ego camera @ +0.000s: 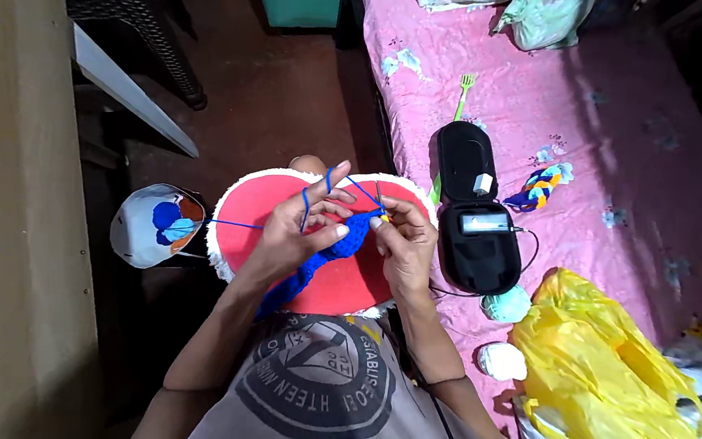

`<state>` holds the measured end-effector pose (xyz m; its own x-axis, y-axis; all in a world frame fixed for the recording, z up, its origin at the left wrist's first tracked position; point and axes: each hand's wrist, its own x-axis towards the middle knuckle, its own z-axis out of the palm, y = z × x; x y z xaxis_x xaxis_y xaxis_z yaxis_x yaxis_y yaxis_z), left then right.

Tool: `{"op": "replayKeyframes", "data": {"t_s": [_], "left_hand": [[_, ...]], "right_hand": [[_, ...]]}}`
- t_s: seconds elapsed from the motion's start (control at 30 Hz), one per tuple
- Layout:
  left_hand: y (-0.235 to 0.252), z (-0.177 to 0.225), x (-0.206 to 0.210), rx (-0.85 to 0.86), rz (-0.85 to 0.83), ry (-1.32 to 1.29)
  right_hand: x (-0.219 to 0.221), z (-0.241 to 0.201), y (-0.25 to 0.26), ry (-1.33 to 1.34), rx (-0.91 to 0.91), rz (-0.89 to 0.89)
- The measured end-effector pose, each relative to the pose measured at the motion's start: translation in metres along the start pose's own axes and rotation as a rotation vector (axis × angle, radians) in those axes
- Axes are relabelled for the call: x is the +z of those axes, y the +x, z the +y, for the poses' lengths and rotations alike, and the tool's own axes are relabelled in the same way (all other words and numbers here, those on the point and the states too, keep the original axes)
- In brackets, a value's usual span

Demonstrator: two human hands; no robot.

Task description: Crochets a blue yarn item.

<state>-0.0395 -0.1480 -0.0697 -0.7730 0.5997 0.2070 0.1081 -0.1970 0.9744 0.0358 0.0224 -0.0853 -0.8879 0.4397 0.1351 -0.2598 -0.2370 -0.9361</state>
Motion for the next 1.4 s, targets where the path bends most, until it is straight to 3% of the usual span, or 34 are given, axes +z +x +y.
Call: {"op": "replayKeyframes", "data": {"t_s": [0.23,0.43,0.53,0.7,0.9,0.97,1.1,1.2,1.4], "left_hand": [[0.002,0.008,0.02,-0.057,0.169,0.088],[0.002,0.008,0.021,-0.261,0.216,-0.303],[0.002,0.005,0.023,-0.284,0.214,-0.346],[0.0,0.006,0.023,-0.239,0.265,-0.25],[-0.001,0.009,0.026,-0.195,0.293,-0.183],[-0.001,0.01,0.029,-0.171,0.291,-0.162],[-0.004,0.009,0.035,-0.078,0.28,-0.047],[-0.005,0.009,0.037,-0.069,0.276,-0.013],[-0.004,0.008,0.028,-0.284,0.218,-0.445]], "right_hand": [[0.0,0.005,-0.003,-0.048,-0.047,-0.039],[-0.002,0.006,-0.002,-0.014,-0.029,-0.115],[-0.008,0.006,0.002,-0.037,-0.018,-0.159],[-0.026,-0.005,0.009,-0.255,-0.077,-0.315],[-0.049,-0.021,0.018,-0.572,-0.296,-0.511],[-0.048,-0.025,0.016,-0.515,-0.227,-0.502],[-0.03,-0.027,0.007,-0.139,0.107,-0.369],[-0.018,-0.02,0.005,-0.042,0.16,-0.312],[-0.015,-0.008,0.007,0.036,0.176,-0.298]]}}
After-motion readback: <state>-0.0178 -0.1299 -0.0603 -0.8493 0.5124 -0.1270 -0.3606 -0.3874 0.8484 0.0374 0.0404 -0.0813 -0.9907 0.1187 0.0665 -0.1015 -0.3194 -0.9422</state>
